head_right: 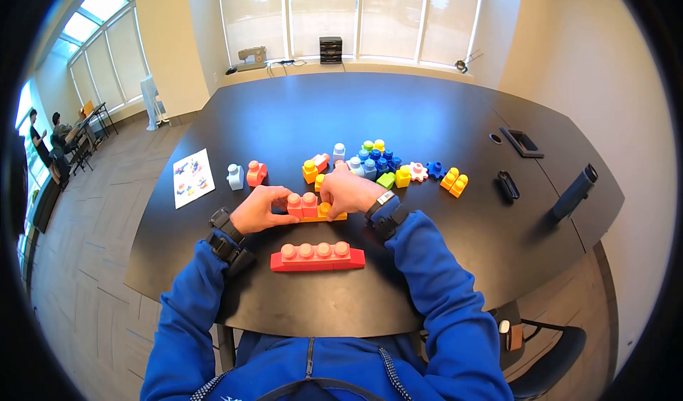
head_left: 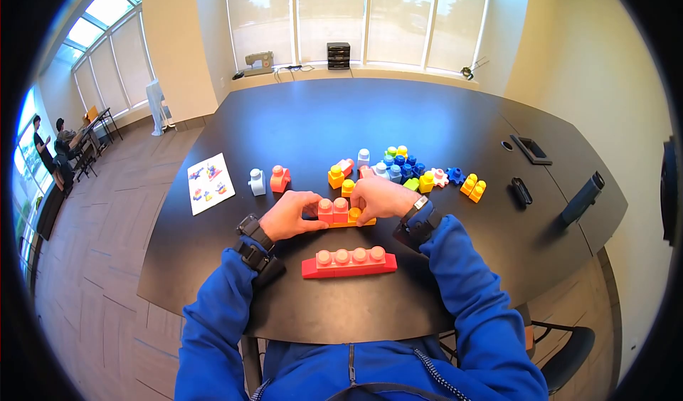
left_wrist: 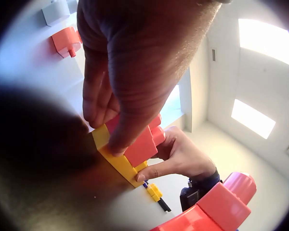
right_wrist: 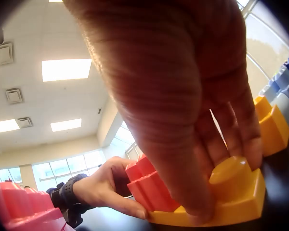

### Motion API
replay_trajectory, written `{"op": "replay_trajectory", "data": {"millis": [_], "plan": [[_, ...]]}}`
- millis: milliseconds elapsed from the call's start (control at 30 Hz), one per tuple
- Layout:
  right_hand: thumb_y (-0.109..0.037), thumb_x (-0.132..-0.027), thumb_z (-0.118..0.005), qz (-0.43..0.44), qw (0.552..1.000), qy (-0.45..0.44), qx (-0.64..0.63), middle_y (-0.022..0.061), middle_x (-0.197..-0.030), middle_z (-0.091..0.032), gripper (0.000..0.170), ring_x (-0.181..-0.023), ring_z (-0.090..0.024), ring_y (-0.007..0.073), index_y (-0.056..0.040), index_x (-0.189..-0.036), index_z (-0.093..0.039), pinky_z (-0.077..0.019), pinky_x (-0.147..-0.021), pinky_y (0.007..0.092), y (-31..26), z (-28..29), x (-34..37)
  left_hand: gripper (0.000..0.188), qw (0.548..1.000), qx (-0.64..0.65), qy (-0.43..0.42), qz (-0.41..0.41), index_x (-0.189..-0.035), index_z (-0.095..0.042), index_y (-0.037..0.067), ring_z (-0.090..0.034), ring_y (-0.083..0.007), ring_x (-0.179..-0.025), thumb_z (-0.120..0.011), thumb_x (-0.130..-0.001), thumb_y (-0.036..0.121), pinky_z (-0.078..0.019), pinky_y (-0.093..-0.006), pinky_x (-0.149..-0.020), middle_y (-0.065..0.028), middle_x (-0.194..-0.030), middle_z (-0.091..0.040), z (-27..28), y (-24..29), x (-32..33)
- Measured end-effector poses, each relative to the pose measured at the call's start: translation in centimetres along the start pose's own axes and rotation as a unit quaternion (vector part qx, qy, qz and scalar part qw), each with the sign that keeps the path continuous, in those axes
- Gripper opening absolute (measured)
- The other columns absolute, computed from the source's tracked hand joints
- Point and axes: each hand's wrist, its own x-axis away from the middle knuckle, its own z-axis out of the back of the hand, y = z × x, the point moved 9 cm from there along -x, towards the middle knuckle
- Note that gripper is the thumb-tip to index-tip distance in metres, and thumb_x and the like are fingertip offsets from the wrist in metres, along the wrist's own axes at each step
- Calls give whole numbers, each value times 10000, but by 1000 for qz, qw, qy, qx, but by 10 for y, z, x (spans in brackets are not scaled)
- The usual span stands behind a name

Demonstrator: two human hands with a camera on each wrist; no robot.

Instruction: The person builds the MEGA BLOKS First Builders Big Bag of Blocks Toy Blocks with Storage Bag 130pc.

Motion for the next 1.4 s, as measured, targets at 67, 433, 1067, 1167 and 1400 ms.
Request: {"op": "replay_trajectory", "data": {"millis": [67,433,1067,1167,1400], "plan": [[-231,-771,-991,-4,1000,-5,-13,119,-821,-797,348,-965,-699,308,10,-952,-817,-570,-856,436,0,-1,0,483,1000,-3,-3,5,-1250,-751,-68,-797,-221,-961,-978,-905,183,-647,-360,-944,-148,-1038,-800,0,-2,0],[-298,-704,-1027,-24,999,-16,-21,90,-878,-817,374,-1021,-659,388,-52,-925,-852,-543,-917,455,10,-9,-4,517,999,-34,20,-16,-1249,-771,-38,-778,-218,-942,-1000,-889,254,-635,-362,-898,-134,-1066,-794,3,11,-2],[-172,-1014,-760,-67,968,241,-11,161,-998,-844,198,-916,-800,346,-18,-1089,-858,-642,-863,446,55,82,23,496,999,-42,14,1,-1241,-753,-41,-712,-235,-913,-979,-913,254,-594,-367,-878,-147,-1039,-758,-7,6,-5],[-204,-1052,-700,-75,962,256,63,152,-1052,-828,223,-1036,-772,376,-52,-1069,-863,-620,-974,485,67,53,16,491,999,-47,12,-6,-1246,-748,-40,-699,-237,-910,-974,-913,243,-590,-364,-881,-144,-1036,-746,-7,9,-4],[-245,-1084,-649,-122,948,193,220,101,-1001,-774,264,-1181,-717,325,-127,-960,-851,-360,-1309,686,62,17,-1,486,999,-48,15,-9,-1238,-742,-38,-692,-236,-905,-972,-909,235,-588,-363,-878,-139,-1025,-737,-7,9,-3]]}}
